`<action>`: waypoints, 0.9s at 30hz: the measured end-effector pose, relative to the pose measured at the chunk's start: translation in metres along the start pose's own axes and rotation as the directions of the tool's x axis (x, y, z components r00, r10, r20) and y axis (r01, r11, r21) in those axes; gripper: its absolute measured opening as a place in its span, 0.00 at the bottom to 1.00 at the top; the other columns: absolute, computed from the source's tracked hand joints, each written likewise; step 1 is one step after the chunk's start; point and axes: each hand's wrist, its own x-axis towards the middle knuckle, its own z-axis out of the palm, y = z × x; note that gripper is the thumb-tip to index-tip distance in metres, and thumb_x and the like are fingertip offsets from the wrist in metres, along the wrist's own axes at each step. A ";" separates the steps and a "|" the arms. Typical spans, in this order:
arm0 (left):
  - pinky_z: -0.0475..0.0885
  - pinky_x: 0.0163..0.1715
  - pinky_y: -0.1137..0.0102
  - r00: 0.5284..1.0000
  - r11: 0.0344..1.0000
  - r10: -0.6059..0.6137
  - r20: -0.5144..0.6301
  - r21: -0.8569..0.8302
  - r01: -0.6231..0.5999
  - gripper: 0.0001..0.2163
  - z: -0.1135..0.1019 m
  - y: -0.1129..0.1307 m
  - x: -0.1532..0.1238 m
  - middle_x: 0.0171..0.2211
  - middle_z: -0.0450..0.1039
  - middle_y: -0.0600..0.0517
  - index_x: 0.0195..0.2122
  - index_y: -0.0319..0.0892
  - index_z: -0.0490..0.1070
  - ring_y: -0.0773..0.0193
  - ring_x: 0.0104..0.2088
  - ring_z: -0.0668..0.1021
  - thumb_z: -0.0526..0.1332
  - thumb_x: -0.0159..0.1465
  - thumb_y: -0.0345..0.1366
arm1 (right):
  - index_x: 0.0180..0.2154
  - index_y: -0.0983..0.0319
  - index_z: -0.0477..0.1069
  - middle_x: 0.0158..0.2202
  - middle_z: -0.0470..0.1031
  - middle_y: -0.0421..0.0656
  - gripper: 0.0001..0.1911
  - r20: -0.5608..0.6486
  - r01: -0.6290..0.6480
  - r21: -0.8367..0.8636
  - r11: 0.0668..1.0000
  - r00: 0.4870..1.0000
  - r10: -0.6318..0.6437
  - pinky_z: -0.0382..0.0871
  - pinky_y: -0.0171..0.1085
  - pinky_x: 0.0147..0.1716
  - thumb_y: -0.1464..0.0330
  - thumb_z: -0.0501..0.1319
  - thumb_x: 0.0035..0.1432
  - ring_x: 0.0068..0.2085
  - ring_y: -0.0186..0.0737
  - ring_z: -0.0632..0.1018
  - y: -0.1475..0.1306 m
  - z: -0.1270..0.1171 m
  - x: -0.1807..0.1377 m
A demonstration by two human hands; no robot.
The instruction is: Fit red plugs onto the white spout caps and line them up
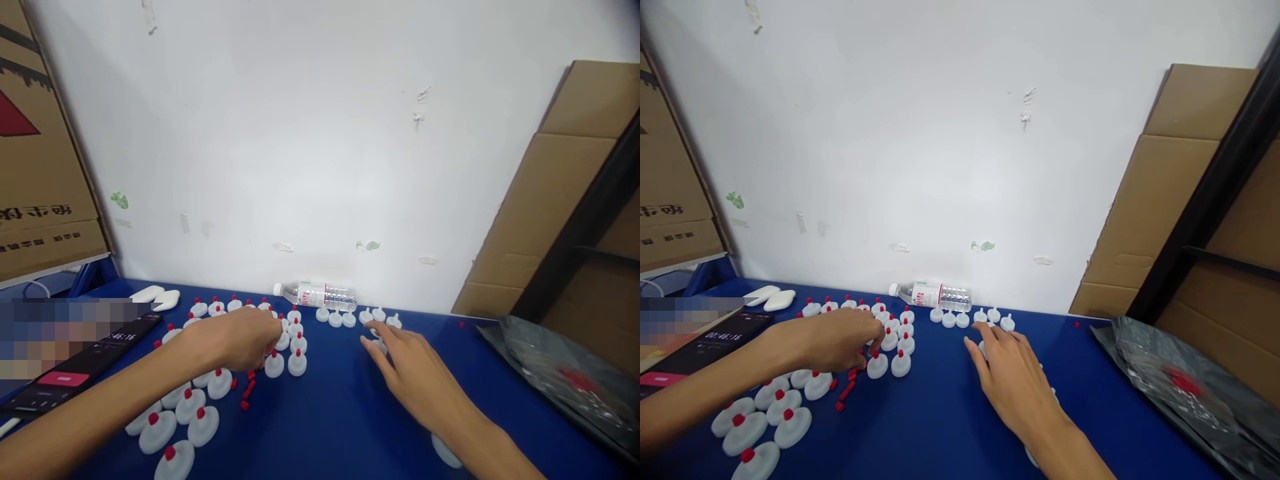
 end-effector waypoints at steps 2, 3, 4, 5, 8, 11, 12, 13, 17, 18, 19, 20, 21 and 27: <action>0.65 0.27 0.69 1.000 1.000 -0.007 0.019 -0.008 0.007 0.08 0.003 0.000 0.003 0.31 0.81 0.48 0.34 0.47 0.81 0.55 0.30 0.81 0.68 0.53 0.30 | 0.62 0.63 0.71 0.52 0.82 0.53 0.22 -0.002 -0.006 -0.020 1.000 1.000 0.006 0.77 0.51 0.48 0.60 0.52 0.76 0.51 0.58 0.83 -0.001 0.002 -0.001; 0.65 0.27 0.69 1.000 1.000 -0.009 0.028 -0.011 0.009 0.07 0.004 -0.001 0.004 0.32 0.81 0.48 0.33 0.47 0.81 0.55 0.30 0.81 0.68 0.52 0.30 | 0.62 0.64 0.72 0.51 0.82 0.54 0.21 0.002 -0.008 -0.031 0.999 1.000 0.008 0.77 0.52 0.47 0.62 0.54 0.75 0.51 0.60 0.83 0.000 0.004 -0.002; 0.65 0.27 0.69 0.999 1.000 -0.010 0.035 -0.014 0.010 0.07 0.005 -0.001 0.005 0.31 0.81 0.48 0.32 0.46 0.80 0.55 0.29 0.81 0.68 0.52 0.30 | 0.62 0.64 0.72 0.50 0.83 0.54 0.21 0.010 -0.009 -0.039 0.999 1.000 0.009 0.77 0.52 0.46 0.64 0.55 0.74 0.49 0.60 0.83 0.001 0.005 -0.002; 0.65 0.27 0.69 0.999 1.000 -0.009 0.042 -0.017 0.010 0.06 0.006 -0.001 0.006 0.31 0.80 0.49 0.30 0.46 0.80 0.56 0.29 0.80 0.68 0.52 0.29 | 0.61 0.65 0.72 0.48 0.83 0.54 0.20 0.020 -0.007 -0.042 0.999 1.000 0.008 0.77 0.52 0.46 0.66 0.57 0.73 0.48 0.60 0.84 0.002 0.007 -0.002; 0.66 0.27 0.68 0.998 1.000 0.002 0.057 -0.024 -0.001 0.03 0.007 -0.001 0.009 0.27 0.78 0.50 0.26 0.45 0.77 0.58 0.26 0.79 0.67 0.53 0.29 | 0.57 0.63 0.75 0.45 0.83 0.51 0.17 0.051 0.005 -0.044 0.999 0.999 -0.003 0.77 0.50 0.46 0.73 0.58 0.70 0.44 0.56 0.85 0.004 0.011 -0.001; 0.65 0.28 0.68 0.999 1.000 0.023 0.048 -0.021 -0.022 0.03 0.007 -0.001 0.009 0.28 0.78 0.50 0.26 0.45 0.76 0.57 0.27 0.79 0.65 0.55 0.30 | 0.55 0.61 0.76 0.47 0.82 0.50 0.17 0.072 0.023 -0.033 0.999 0.997 -0.020 0.76 0.49 0.48 0.76 0.57 0.68 0.44 0.54 0.84 0.003 0.014 -0.001; 0.64 0.28 0.68 0.999 0.999 0.030 0.041 -0.018 -0.029 0.03 0.006 -0.001 0.009 0.29 0.79 0.50 0.27 0.46 0.76 0.57 0.27 0.79 0.65 0.55 0.30 | 0.56 0.61 0.76 0.48 0.82 0.50 0.18 0.077 0.026 -0.027 0.999 0.997 -0.024 0.76 0.49 0.48 0.77 0.57 0.68 0.45 0.54 0.84 0.002 0.016 -0.001; 0.64 0.28 0.68 0.999 0.999 0.036 0.032 -0.013 -0.036 0.03 0.004 -0.001 0.008 0.29 0.79 0.49 0.27 0.46 0.76 0.57 0.28 0.79 0.64 0.55 0.30 | 0.57 0.61 0.75 0.50 0.81 0.51 0.19 0.081 0.028 -0.019 0.999 0.996 -0.026 0.77 0.48 0.48 0.76 0.57 0.69 0.46 0.54 0.84 0.001 0.017 -0.001; 0.62 0.26 0.67 0.998 0.998 0.055 -0.018 0.009 -0.055 0.03 -0.007 -0.002 0.000 0.29 0.77 0.48 0.28 0.45 0.74 0.56 0.27 0.77 0.62 0.57 0.31 | 0.60 0.63 0.73 0.52 0.80 0.54 0.19 0.093 0.028 0.025 0.999 0.995 -0.030 0.78 0.47 0.48 0.74 0.58 0.70 0.47 0.53 0.84 -0.003 0.021 -0.004; 0.61 0.26 0.66 0.998 0.998 0.060 -0.036 0.015 -0.060 0.03 -0.011 -0.001 -0.002 0.30 0.77 0.48 0.30 0.45 0.74 0.56 0.28 0.77 0.62 0.58 0.31 | 0.60 0.64 0.73 0.51 0.80 0.53 0.19 0.095 0.030 0.037 0.999 0.995 -0.034 0.78 0.47 0.48 0.74 0.58 0.70 0.48 0.53 0.84 -0.005 0.021 -0.004; 0.61 0.26 0.67 0.996 0.998 0.065 -0.055 0.019 -0.064 0.03 -0.015 0.001 -0.005 0.31 0.77 0.48 0.32 0.46 0.74 0.55 0.29 0.77 0.61 0.59 0.32 | 0.60 0.64 0.73 0.49 0.81 0.53 0.18 0.097 0.036 0.047 0.998 0.994 -0.040 0.78 0.48 0.48 0.74 0.57 0.71 0.48 0.54 0.84 -0.006 0.021 -0.005; 0.61 0.26 0.67 0.994 0.997 0.073 -0.080 0.026 -0.071 0.03 -0.020 0.004 -0.007 0.32 0.77 0.48 0.34 0.46 0.73 0.55 0.30 0.77 0.60 0.61 0.32 | 0.59 0.63 0.73 0.47 0.81 0.51 0.18 0.097 0.044 0.057 0.997 0.994 -0.049 0.78 0.49 0.48 0.73 0.56 0.71 0.48 0.54 0.84 -0.008 0.020 -0.006; 0.60 0.26 0.67 0.989 0.996 0.090 -0.114 0.034 -0.086 0.03 -0.024 0.009 -0.010 0.32 0.76 0.49 0.35 0.46 0.72 0.56 0.31 0.77 0.60 0.62 0.33 | 0.60 0.62 0.73 0.46 0.81 0.50 0.18 0.097 0.053 0.065 0.996 0.994 -0.059 0.78 0.50 0.49 0.73 0.55 0.72 0.48 0.54 0.83 -0.011 0.019 -0.007; 0.59 0.27 0.68 0.871 0.949 0.307 -0.384 0.048 -0.313 0.03 -0.034 0.043 -0.017 0.29 0.73 0.56 0.34 0.46 0.65 0.64 0.26 0.72 0.58 0.65 0.31 | 0.66 0.56 0.61 0.55 0.75 0.50 0.21 -0.089 0.149 0.173 0.974 0.987 -0.135 0.80 0.47 0.43 0.70 0.49 0.75 0.47 0.51 0.83 -0.033 0.012 -0.013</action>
